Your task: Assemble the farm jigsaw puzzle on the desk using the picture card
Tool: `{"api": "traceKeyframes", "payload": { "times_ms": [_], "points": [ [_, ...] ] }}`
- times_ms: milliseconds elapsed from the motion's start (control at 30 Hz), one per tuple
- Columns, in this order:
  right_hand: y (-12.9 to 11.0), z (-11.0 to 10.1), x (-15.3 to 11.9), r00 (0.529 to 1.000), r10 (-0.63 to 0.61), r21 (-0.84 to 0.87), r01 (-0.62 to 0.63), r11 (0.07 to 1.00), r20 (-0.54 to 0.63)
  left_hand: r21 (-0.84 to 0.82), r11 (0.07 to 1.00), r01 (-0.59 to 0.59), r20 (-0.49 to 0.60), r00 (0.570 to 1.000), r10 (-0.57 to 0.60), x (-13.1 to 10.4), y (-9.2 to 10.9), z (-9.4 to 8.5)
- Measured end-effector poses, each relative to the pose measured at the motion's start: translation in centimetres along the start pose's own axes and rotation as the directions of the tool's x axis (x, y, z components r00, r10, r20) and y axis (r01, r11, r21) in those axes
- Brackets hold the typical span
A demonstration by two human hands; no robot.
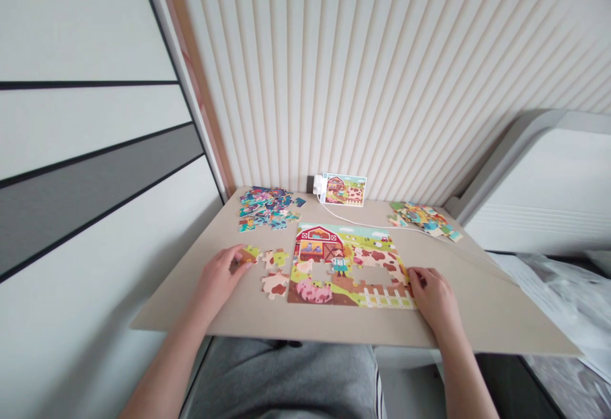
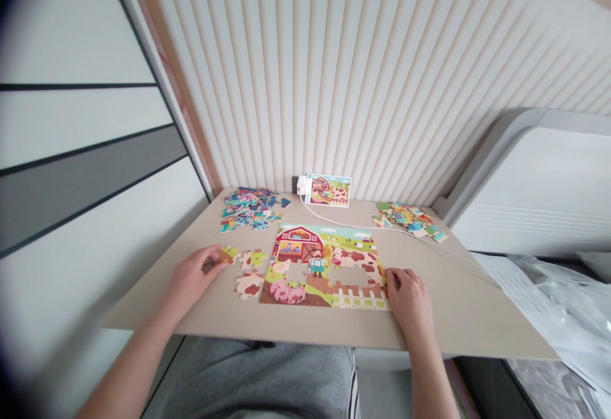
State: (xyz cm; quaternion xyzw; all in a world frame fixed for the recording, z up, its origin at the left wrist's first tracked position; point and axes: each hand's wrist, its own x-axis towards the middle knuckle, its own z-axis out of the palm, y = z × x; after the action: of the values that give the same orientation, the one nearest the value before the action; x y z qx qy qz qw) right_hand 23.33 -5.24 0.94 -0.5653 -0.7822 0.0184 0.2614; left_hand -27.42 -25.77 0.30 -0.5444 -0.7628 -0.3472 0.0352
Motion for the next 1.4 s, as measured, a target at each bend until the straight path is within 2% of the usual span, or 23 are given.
{"api": "traceKeyframes", "payload": {
  "times_ms": [300, 433, 567, 667, 800, 933, 1033, 1167, 1267, 1333, 1400],
  "points": [
    [1.2, 0.7, 0.1, 1.000, -0.008, 0.016, 0.008, 1.000, -0.002, 0.038, 0.995, -0.092, -0.007, 0.996, 0.092, 0.0, 0.6, -0.4],
    [1.1, 0.6, 0.1, 1.000, -0.013, 0.013, 0.013, 1.000, -0.004, 0.076, 0.967, -0.243, 0.026, 0.970, 0.241, -0.8, 2.7, -0.9],
    [1.2, 0.7, 0.1, 1.000, -0.024, 0.015, 0.024, 1.000, -0.009, 0.042, 0.930, -0.366, 0.180, 0.918, 0.353, -2.3, 5.5, -1.2],
    [1.3, 0.8, 0.1, 1.000, -0.017, 0.013, 0.017, 1.000, -0.010, 0.041, 0.931, -0.364, 0.225, 0.911, 0.346, -2.7, 6.3, -1.0],
    [1.4, 0.8, 0.1, 1.000, -0.020, 0.011, 0.020, 1.000, -0.007, -0.006, 0.946, -0.324, 0.231, 0.920, 0.317, -2.6, 6.0, -0.7],
    [1.3, 0.9, 0.1, 1.000, -0.013, 0.010, 0.013, 1.000, -0.001, -0.126, 0.964, -0.236, 0.226, 0.939, 0.259, -2.8, 5.7, -0.5],
    [0.9, 0.6, 0.1, 1.000, -0.002, 0.017, 0.002, 1.000, 0.002, -0.217, 0.953, -0.212, 0.219, 0.941, 0.259, -3.0, 5.7, -0.4],
    [-0.7, -0.7, -0.1, 0.992, 0.021, 0.047, -0.016, 0.999, -0.125, -0.286, 0.934, -0.212, 0.206, 0.939, 0.277, -2.5, 6.3, -0.4],
    [-3.5, -1.9, -0.8, 0.978, -0.013, 0.133, 0.041, 0.990, -0.209, -0.342, 0.917, -0.204, 0.238, 0.925, 0.295, -1.4, 8.2, -0.6],
    [-6.1, -2.3, -1.6, 0.989, -0.049, 0.279, 0.087, 0.956, -0.140, -0.395, 0.897, -0.201, 0.276, 0.905, 0.324, -0.5, 10.4, -0.9],
    [-9.0, -2.3, -2.6, 0.999, -0.050, 0.472, 0.044, 0.881, 0.001, -0.440, 0.869, -0.227, 0.322, 0.863, 0.389, 0.2, 13.1, -1.2]
  ]
}}
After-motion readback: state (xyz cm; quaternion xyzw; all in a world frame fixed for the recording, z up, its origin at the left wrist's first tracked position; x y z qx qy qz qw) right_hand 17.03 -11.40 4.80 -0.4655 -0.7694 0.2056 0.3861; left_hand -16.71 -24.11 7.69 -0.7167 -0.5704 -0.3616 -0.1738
